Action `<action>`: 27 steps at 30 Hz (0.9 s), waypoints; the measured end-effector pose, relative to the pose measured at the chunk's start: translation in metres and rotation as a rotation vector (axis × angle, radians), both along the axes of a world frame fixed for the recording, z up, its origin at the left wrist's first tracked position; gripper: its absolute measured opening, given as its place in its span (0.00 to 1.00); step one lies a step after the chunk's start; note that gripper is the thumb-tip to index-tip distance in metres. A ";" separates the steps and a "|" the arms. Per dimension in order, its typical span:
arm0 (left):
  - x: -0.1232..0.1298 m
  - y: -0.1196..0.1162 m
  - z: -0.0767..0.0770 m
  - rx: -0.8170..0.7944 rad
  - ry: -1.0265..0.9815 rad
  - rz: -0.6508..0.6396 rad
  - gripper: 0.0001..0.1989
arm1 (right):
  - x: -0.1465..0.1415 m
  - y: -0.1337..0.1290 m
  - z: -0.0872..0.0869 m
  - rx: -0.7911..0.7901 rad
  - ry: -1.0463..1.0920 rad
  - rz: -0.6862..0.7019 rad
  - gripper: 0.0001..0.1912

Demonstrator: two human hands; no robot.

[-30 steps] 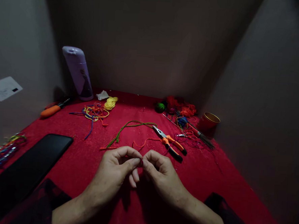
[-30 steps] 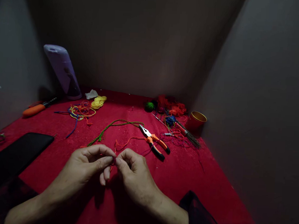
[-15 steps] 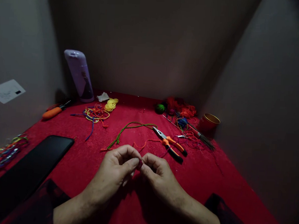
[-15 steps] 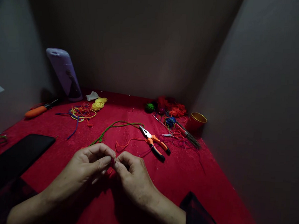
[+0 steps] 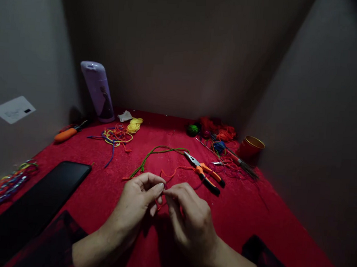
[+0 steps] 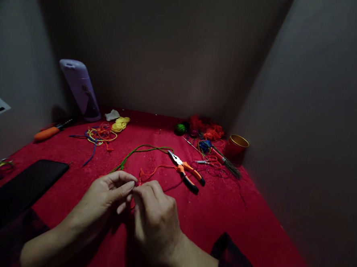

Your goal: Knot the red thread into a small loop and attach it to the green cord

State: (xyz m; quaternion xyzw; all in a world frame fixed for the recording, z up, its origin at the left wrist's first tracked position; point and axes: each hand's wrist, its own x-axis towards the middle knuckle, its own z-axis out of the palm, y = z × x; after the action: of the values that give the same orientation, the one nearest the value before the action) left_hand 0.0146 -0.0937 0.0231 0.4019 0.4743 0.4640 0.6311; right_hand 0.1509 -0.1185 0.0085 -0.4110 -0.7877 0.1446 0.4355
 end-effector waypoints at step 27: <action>0.006 -0.002 0.002 0.066 0.140 0.073 0.04 | -0.005 0.013 -0.007 -0.117 0.051 -0.205 0.05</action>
State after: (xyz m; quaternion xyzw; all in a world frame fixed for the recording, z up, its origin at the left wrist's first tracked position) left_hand 0.0207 -0.0955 0.0248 0.4362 0.5162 0.4728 0.5654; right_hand 0.1464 -0.1054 0.0015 -0.5103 -0.7204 0.1555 0.4433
